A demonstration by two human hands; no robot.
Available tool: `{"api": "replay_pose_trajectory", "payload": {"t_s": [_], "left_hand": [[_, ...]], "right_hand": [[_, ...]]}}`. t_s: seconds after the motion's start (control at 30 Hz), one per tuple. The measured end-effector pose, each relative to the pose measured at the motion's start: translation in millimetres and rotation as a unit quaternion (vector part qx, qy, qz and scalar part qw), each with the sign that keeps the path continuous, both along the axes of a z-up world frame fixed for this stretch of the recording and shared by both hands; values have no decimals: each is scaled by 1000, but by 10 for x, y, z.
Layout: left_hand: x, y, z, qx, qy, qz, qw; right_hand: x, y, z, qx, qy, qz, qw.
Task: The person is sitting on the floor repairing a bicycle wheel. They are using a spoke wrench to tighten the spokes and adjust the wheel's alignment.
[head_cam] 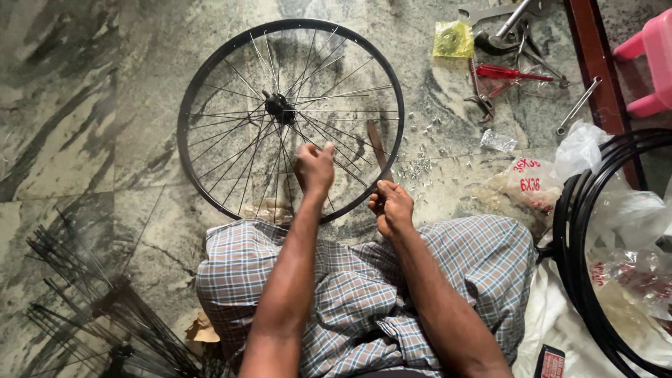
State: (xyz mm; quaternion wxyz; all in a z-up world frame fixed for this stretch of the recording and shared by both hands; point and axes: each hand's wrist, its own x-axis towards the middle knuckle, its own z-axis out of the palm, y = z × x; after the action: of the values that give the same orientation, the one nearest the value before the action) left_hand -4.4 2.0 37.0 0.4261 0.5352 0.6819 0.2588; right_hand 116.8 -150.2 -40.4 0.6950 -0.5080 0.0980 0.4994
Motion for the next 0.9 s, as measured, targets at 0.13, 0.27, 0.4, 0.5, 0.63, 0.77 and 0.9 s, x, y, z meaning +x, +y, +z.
{"api": "replay_pose_trajectory", "payload": {"t_s": [0.13,0.27,0.4,0.5,0.63,0.77,0.9], "left_hand": [[-21,447,-209,-11,-227,107,968],[71,681,-381,-2,-235,147,961],[162,824,-403,120,90,112,982],[197,903,-367,26,86,123,988],[150,882,-351,1,98,70,993],[150,777,-361,13,37,85,996],[174,638,-246,-9,-371,153,916]], "right_hand": [[-35,38,103,1,12,-3,1000],[-76,39,233,-2,17,-4,1000],[-154,51,294,-17,15,-6,1000],[-205,69,278,-28,8,-5,1000],[-222,68,238,-26,6,-14,1000],[-229,31,191,-20,3,-17,1000],[-191,29,183,-8,2,-10,1000]]}}
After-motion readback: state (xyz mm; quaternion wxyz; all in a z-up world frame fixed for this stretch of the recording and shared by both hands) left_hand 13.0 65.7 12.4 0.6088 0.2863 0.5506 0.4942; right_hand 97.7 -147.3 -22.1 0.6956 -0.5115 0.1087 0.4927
